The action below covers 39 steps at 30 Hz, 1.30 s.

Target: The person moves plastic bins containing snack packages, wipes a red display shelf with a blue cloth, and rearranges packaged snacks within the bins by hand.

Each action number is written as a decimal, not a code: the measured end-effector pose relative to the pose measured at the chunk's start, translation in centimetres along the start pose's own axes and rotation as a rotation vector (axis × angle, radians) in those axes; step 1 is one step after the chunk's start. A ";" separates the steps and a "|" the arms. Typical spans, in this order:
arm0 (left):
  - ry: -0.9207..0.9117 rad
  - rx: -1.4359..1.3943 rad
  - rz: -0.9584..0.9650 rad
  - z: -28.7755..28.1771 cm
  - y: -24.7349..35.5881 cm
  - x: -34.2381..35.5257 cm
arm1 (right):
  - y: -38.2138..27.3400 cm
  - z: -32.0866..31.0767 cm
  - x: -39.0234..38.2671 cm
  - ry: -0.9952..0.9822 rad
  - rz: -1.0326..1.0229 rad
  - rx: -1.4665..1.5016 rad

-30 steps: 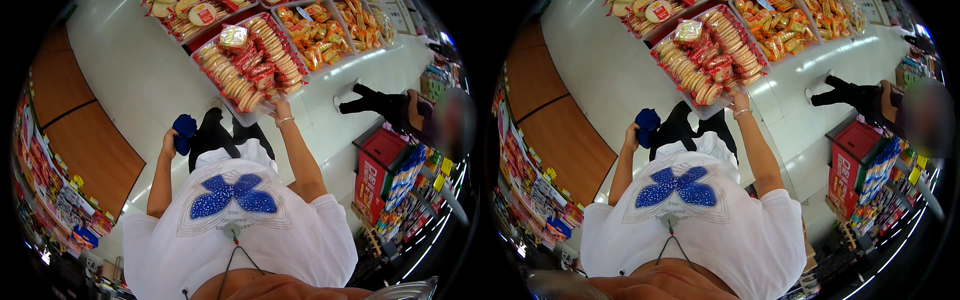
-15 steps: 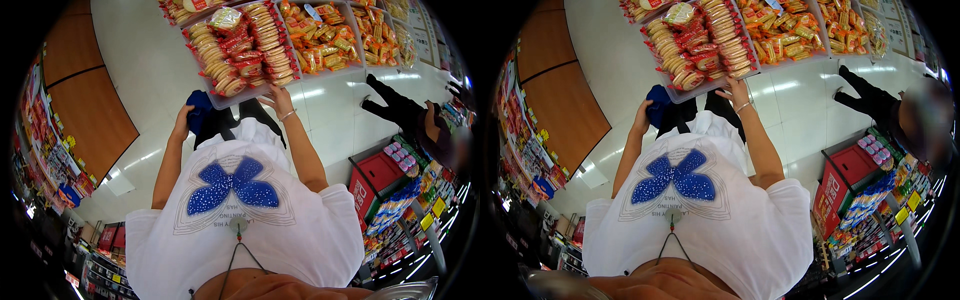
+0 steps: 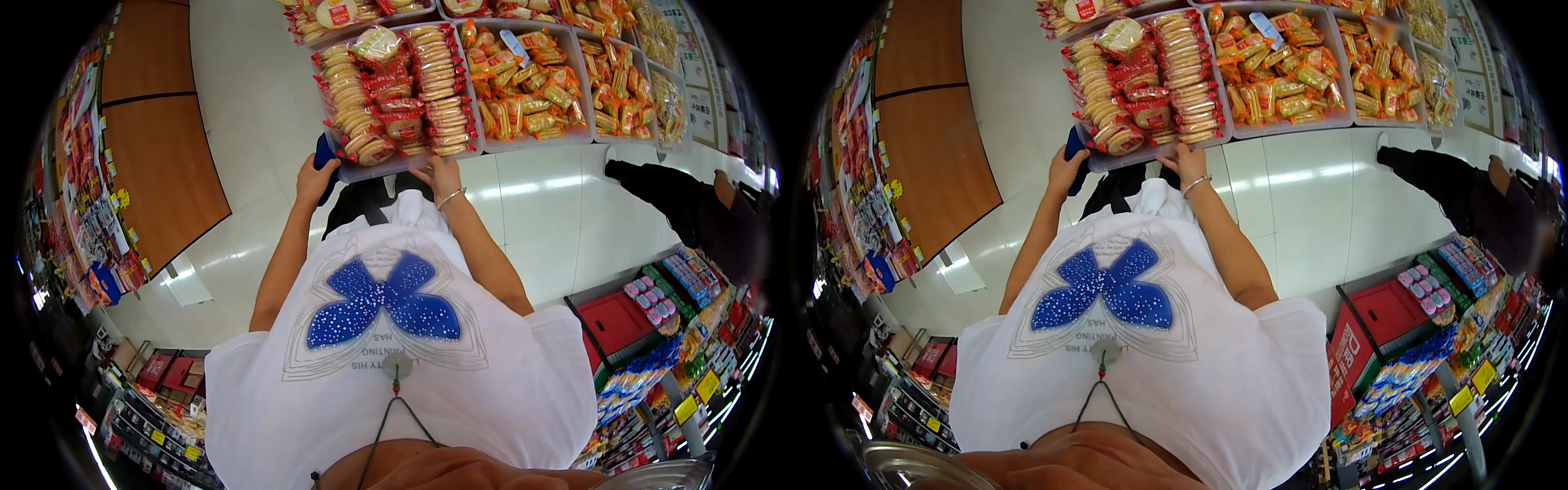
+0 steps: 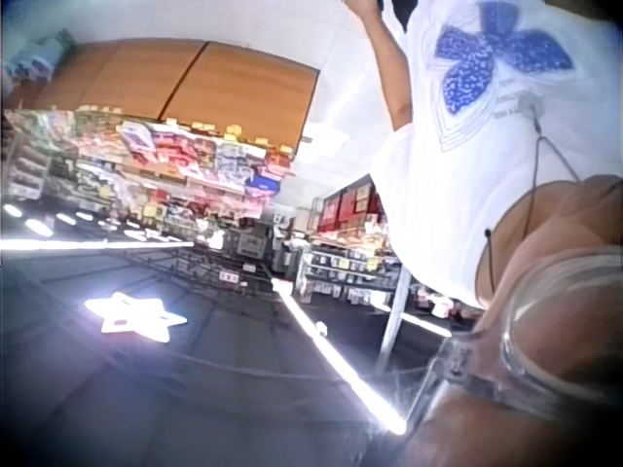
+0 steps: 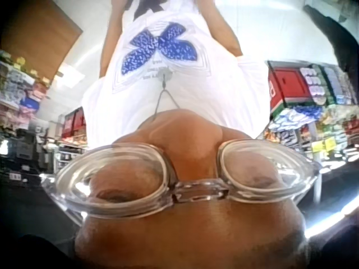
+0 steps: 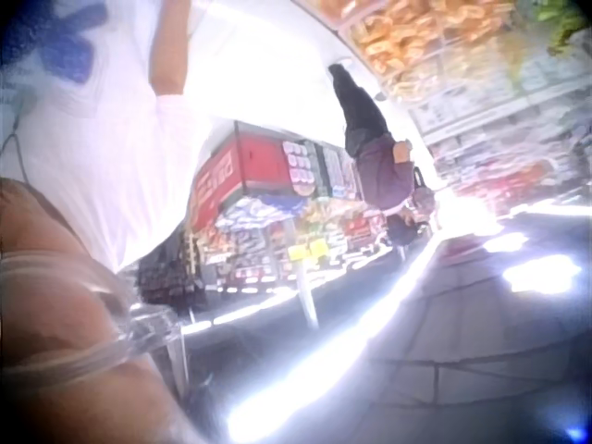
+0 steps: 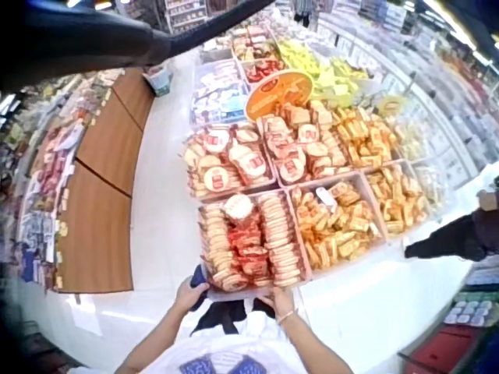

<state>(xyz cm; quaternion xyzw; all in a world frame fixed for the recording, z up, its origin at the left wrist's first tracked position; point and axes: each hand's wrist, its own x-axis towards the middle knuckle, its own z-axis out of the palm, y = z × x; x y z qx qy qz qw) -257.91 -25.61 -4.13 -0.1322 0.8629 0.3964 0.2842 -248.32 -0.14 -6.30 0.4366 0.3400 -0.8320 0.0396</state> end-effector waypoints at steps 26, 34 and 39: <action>-0.175 -1.275 -0.568 -4.0 -9.3 -3.7 | -3.6 -5.3 -0.1 0.037 -0.052 -0.367; -0.099 -1.249 -0.643 -9.3 -14.6 -1.8 | -1.7 -3.8 -2.2 0.115 -0.054 -0.315; -0.227 -1.328 -0.527 -13.8 -21.9 2.3 | 3.0 -2.0 -1.7 0.239 -0.146 -0.054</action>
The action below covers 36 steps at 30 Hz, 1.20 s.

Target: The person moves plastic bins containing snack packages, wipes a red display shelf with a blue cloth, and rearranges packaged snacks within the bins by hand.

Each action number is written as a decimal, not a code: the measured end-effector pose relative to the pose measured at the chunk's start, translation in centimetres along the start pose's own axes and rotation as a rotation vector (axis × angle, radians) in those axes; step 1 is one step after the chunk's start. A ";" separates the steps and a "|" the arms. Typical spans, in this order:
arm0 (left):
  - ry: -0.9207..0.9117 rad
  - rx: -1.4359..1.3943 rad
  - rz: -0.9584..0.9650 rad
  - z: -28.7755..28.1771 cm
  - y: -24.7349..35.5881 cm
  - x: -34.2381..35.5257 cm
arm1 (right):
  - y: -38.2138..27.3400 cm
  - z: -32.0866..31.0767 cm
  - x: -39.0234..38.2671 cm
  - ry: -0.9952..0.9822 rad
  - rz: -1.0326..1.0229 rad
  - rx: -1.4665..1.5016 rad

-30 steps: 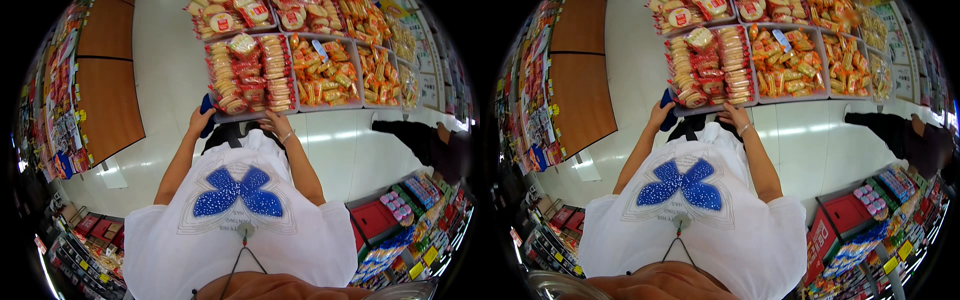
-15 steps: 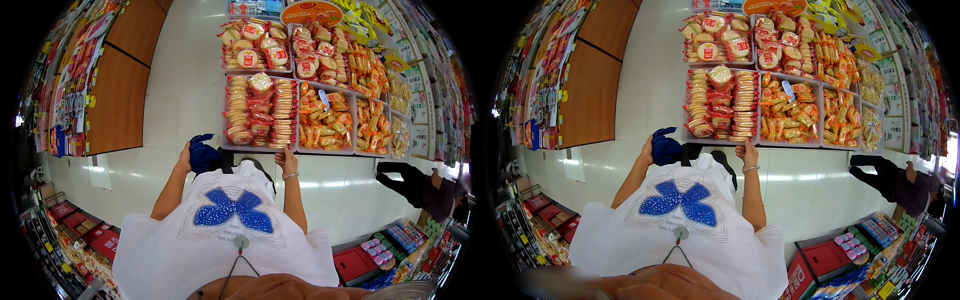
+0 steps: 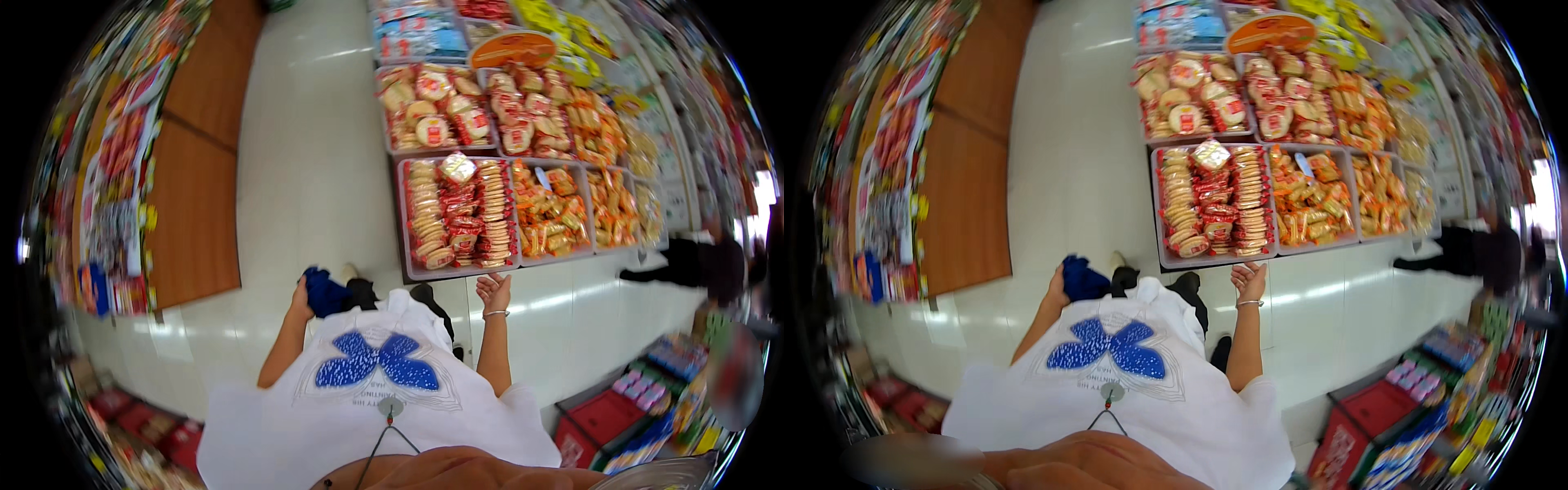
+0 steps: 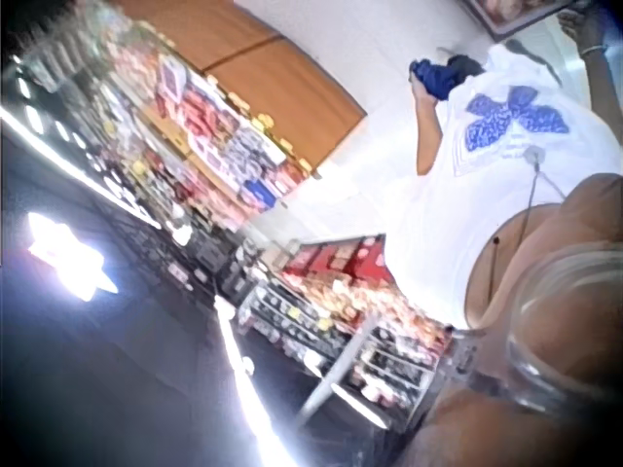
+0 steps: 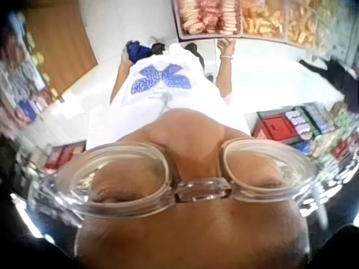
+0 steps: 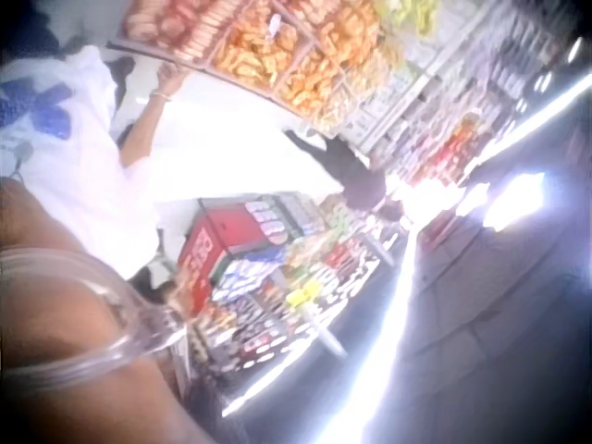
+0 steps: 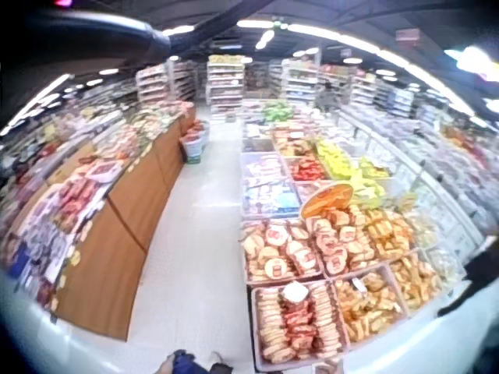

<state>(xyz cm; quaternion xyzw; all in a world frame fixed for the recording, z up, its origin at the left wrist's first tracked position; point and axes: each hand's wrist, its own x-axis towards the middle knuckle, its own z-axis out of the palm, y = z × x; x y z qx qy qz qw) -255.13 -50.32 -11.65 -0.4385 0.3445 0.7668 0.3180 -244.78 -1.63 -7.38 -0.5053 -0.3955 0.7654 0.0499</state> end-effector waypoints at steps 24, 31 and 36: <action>-0.970 0.544 -0.020 31.3 -6.6 -14.6 | 6.9 -8.3 -13.1 0.100 0.066 0.040; -1.220 0.863 0.030 39.0 -17.6 -15.1 | 4.1 -16.3 -13.6 0.272 -0.190 0.072; -1.278 1.025 0.009 42.7 -23.7 -13.7 | -8.3 -13.1 -15.7 0.524 -0.969 -0.662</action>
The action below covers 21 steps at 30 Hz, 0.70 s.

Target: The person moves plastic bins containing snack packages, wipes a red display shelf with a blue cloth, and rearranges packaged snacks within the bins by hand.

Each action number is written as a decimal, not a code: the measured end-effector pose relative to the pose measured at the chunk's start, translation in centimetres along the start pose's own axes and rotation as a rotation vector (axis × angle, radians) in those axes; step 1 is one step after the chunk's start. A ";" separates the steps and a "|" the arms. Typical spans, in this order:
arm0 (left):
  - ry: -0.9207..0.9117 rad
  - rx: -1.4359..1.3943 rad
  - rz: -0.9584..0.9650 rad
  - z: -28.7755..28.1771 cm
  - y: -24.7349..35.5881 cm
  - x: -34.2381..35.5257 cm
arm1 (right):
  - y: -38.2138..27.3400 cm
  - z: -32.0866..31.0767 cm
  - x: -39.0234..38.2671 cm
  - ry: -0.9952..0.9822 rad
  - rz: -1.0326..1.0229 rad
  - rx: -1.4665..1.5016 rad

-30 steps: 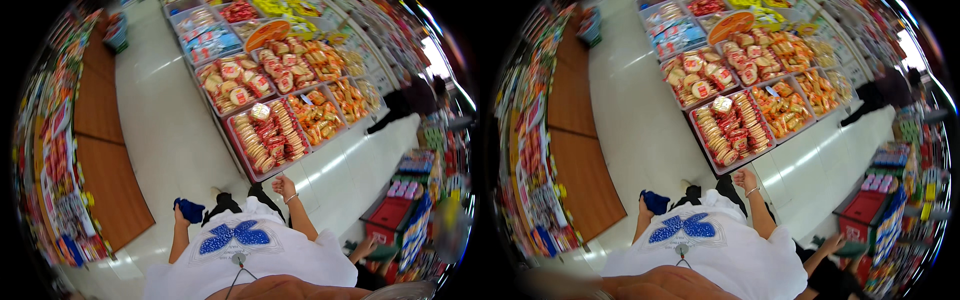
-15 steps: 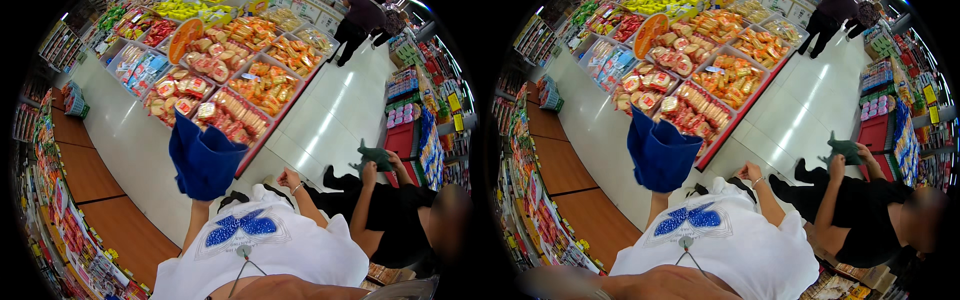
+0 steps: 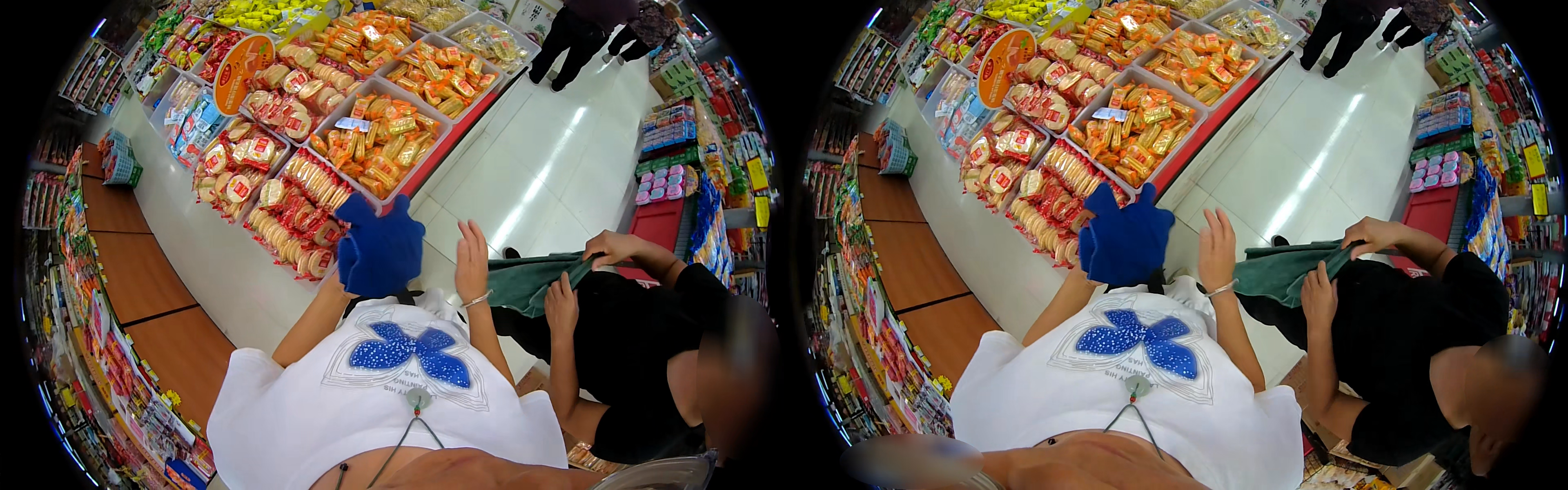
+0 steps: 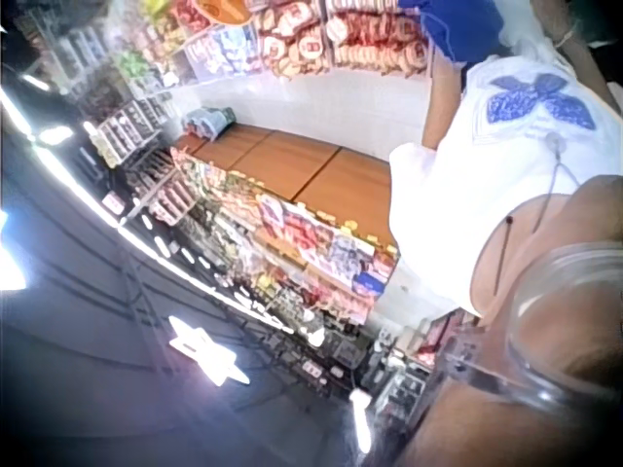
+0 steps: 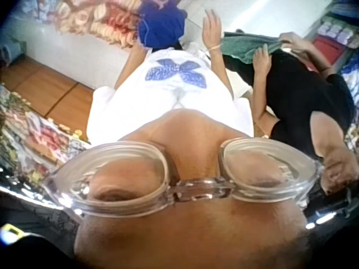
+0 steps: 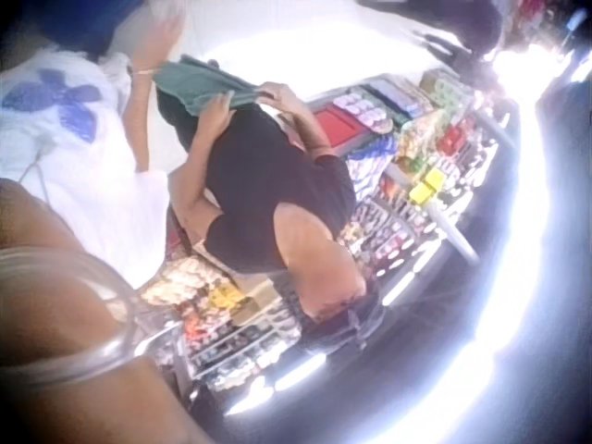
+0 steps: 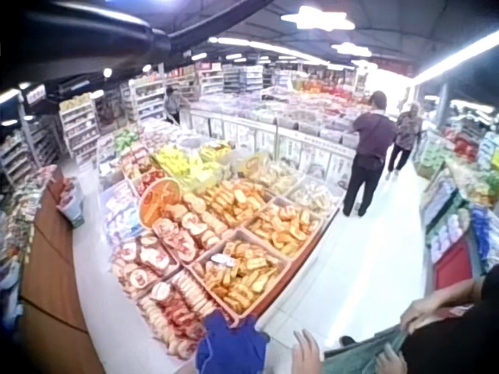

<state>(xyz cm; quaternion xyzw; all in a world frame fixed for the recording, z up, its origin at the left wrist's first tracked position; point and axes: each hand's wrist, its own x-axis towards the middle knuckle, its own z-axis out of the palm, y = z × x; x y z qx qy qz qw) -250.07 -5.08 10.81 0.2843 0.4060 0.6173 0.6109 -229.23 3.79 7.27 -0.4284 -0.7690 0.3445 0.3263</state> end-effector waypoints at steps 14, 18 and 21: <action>-0.024 0.277 -0.032 0.3 0.4 22.7 | 7.0 0.6 17.8 -0.207 -0.041 -0.138; -0.081 0.668 -0.003 -0.2 3.9 31.9 | 16.7 -2.5 17.4 -0.096 0.359 -0.133; -0.104 0.622 0.158 0.1 6.1 38.5 | 26.9 -5.5 15.7 -0.154 0.477 -0.239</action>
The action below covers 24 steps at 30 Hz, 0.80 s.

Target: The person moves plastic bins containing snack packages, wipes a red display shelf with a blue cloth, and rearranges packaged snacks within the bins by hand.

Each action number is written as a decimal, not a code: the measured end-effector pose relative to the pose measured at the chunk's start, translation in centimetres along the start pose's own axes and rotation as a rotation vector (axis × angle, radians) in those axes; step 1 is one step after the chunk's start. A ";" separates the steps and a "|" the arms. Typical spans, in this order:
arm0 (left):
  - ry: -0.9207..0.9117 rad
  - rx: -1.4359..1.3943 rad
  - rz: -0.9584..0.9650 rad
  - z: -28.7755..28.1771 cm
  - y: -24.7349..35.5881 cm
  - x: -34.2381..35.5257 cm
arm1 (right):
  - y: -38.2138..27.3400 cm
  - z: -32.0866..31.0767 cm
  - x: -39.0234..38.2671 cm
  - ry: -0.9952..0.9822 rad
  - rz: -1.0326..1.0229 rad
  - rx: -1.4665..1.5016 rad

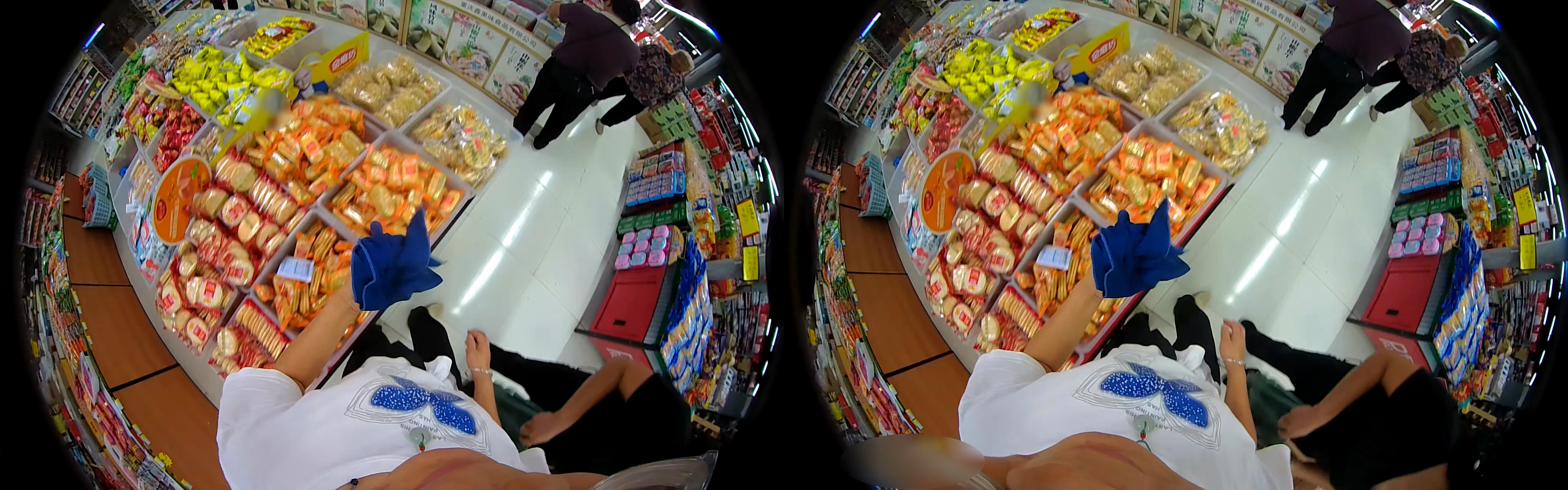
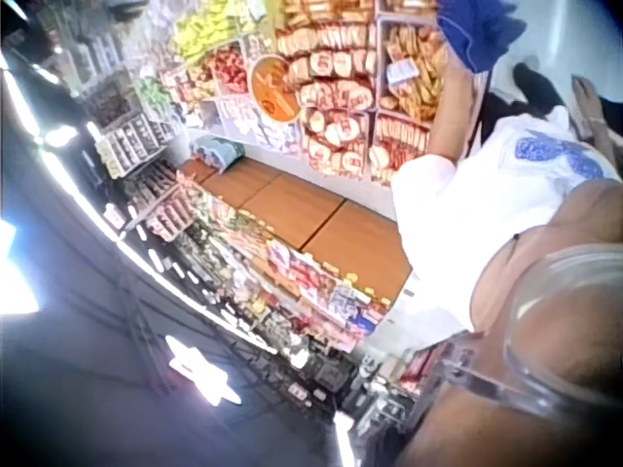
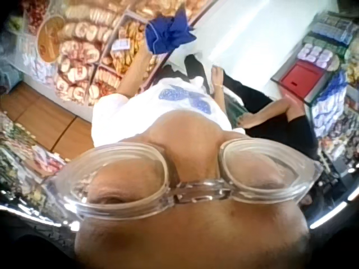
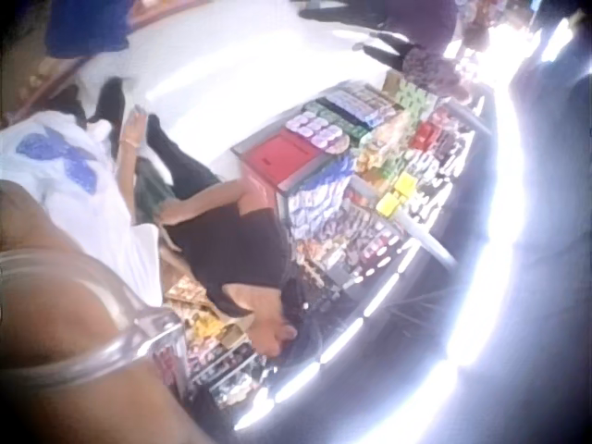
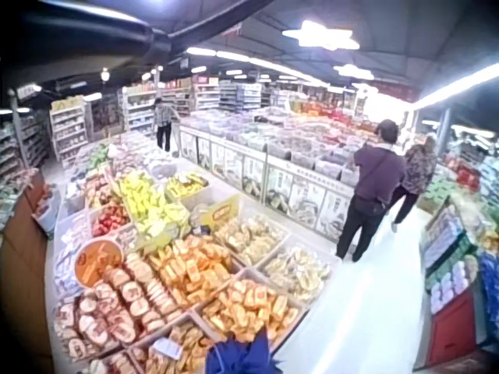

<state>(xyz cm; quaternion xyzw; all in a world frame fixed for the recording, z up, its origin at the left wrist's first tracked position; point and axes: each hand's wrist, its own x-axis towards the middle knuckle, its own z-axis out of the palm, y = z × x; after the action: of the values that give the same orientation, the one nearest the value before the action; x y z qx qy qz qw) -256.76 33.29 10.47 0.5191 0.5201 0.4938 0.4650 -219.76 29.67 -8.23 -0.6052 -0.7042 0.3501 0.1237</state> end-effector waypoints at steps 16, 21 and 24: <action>0.485 0.710 0.057 9.8 1.1 26.6 | 9.6 -19.6 28.2 -0.214 0.266 0.368; 0.495 -0.565 -0.109 7.2 -7.3 31.9 | 7.8 -22.1 37.2 -0.231 0.290 0.483; 0.602 0.217 -0.002 6.9 -9.3 34.0 | 7.6 -21.5 41.4 -0.321 0.243 0.420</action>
<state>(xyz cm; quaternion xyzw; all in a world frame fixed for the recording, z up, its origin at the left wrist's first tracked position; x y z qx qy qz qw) -251.61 67.77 1.66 0.3957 0.6844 0.5664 0.2328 -210.88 76.15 -7.87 -0.5832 -0.5493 0.5916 0.0904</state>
